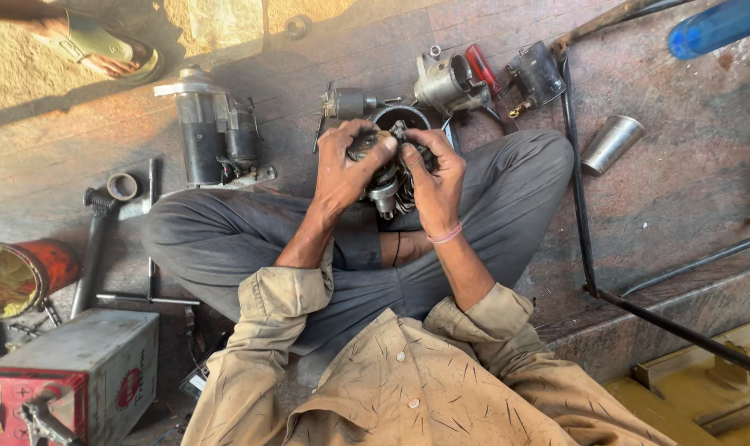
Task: The person sits on the ground with an automotive starter motor in their lap. They use a long wrench to loosen a fastener on the starter, then use a screwdriver and their hands to pry apart and separate the starter's housing, removing internal components including a gear assembly and disc parts and setting pieces on the ground.
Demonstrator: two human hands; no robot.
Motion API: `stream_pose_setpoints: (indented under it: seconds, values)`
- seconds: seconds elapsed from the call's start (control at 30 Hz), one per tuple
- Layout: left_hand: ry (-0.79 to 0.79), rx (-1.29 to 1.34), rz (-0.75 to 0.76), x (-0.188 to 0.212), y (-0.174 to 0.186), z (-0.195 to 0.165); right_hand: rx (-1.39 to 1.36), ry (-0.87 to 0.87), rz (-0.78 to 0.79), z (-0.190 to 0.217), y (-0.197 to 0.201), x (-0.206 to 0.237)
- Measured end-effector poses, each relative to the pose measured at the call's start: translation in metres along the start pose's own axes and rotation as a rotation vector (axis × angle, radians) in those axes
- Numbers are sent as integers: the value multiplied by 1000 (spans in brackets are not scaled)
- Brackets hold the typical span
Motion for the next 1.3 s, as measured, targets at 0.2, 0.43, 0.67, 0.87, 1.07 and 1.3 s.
stream_pose_setpoints:
  seconds: [0.2,0.43,0.67,0.87,1.07,1.3]
  values:
    - [-72,-181,-7,6,-4,-3,-105,-146,-191,-36,-10,-3]
    - [-68,-183,-48,6,-5,-5,-865,-321,-289,-34,9,-5]
    - [51,7,20,3,-3,1,-335,-152,-127,-28,0,12]
    - [-37,-141,-30,8,-8,-9,-296,-172,-376,-64,1,3]
    - [-102,-180,-130,10,1,-10,-271,-188,-398,-40,30,12]
    - [59,-176,-184,15,-11,9,466,313,-97,15,-14,56]
Point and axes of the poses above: each hand's wrist, its own x-axis away from the middle knuckle, its own y-axis out of the back of the hand, z = x × y, the point moved 2 cm from there along -x, towards the middle knuckle, and after that the axes turned 3 degrees about x, right-handed, at the moved point
